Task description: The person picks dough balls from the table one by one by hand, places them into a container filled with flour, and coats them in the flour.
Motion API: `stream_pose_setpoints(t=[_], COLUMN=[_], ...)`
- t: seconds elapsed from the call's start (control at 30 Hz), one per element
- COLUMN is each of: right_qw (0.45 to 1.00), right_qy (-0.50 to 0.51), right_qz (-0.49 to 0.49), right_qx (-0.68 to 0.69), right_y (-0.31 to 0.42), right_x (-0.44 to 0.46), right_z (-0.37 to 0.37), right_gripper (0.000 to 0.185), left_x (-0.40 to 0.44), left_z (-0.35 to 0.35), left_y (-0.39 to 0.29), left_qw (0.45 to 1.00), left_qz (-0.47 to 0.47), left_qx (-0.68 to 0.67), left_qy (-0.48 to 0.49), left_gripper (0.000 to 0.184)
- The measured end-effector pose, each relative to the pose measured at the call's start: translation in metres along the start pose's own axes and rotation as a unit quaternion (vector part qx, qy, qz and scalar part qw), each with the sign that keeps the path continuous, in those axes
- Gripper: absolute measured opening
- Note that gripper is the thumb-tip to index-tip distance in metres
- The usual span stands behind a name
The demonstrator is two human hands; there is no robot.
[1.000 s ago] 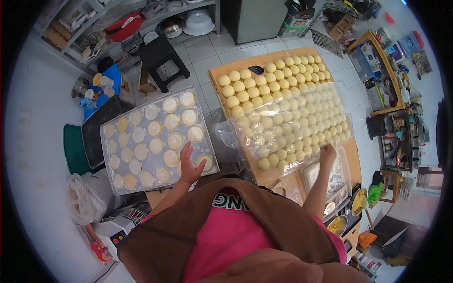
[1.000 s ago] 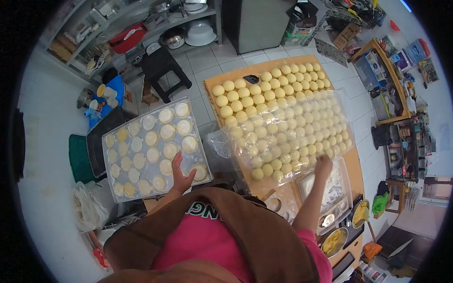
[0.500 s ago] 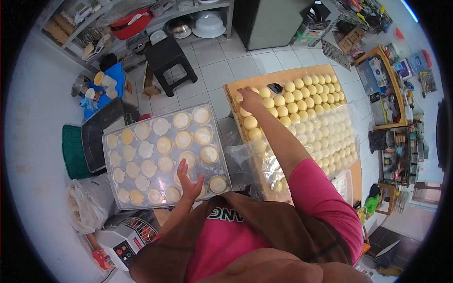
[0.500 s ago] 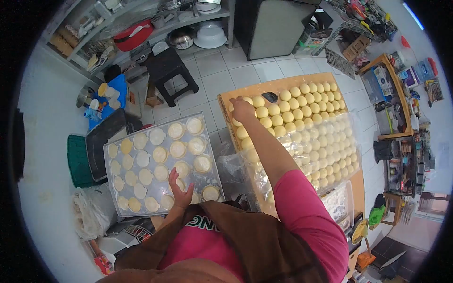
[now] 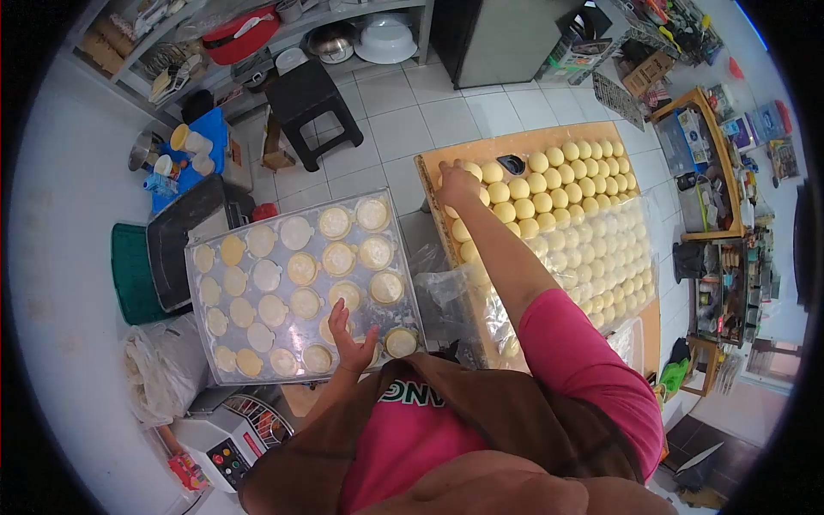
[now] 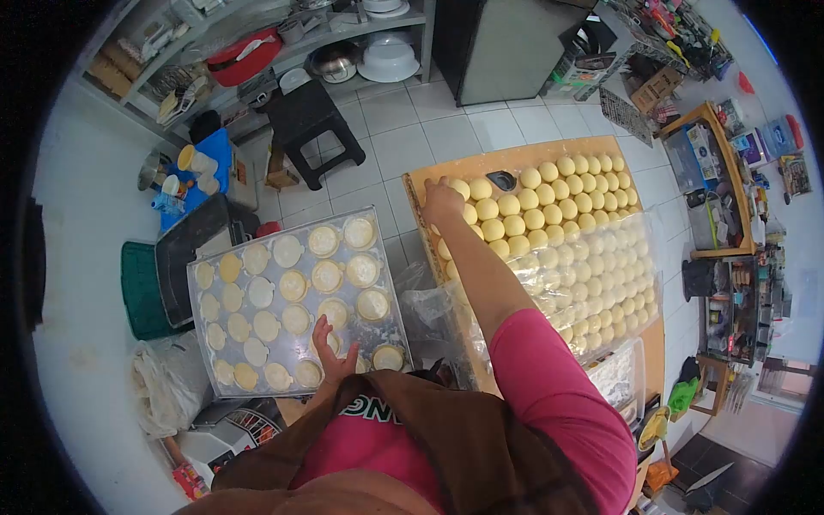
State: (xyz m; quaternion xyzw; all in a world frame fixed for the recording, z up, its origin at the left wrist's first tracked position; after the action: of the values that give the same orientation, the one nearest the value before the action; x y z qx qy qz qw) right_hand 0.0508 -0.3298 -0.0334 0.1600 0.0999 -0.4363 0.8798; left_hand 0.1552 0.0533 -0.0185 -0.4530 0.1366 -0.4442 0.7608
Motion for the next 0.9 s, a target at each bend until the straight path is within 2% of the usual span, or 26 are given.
stream_pose_setpoints(t=[0.37, 0.57, 0.73, 0.8, 0.9], right_qw=[0.994, 0.98, 0.931, 0.924, 0.911], right_qy=[-0.069, -0.146, -0.301, -0.331, -0.345], right_qz=[0.016, 0.032, 0.044, -0.007, -0.15], right_qx=[0.081, 0.13, 0.204, 0.191, 0.168], right_y=[-0.004, -0.007, -0.043, -0.078, -0.137], right_x=[-0.006, -0.021, -0.109, -0.168, -0.279], right_z=[0.027, 0.059, 0.115, 0.117, 0.107], right_gripper=[0.048, 0.046, 0.039, 0.038, 0.037], left_x=[-0.003, -0.001, 0.013, 0.018, 0.016], left_z=[0.001, 0.002, -0.003, -0.005, -0.019], left_y=[-0.005, -0.01, -0.029, -0.036, -0.044], left_qw=[1.0, 1.0, 0.998, 0.998, 0.994], left_qz=[0.001, -0.015, -0.047, -0.059, -0.062], left_qx=[-0.008, -0.009, -0.029, -0.025, -0.07], left_qy=[-0.001, 0.009, 0.026, 0.028, 0.061], left_gripper=[0.065, 0.066, 0.066, 0.066, 0.067])
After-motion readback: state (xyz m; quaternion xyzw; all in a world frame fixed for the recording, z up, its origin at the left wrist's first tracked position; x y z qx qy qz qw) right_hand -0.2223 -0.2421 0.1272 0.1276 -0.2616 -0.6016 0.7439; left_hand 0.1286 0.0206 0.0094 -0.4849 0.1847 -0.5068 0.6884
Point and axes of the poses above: each hand's wrist, its own x-axis towards the middle knuckle, its own z-axis out of the back of the hand, y = z × x, the point moved 4 cm from there along x, towards the middle knuckle, and after that the axes turned 12 degrees about z, right-handed, at the moved point
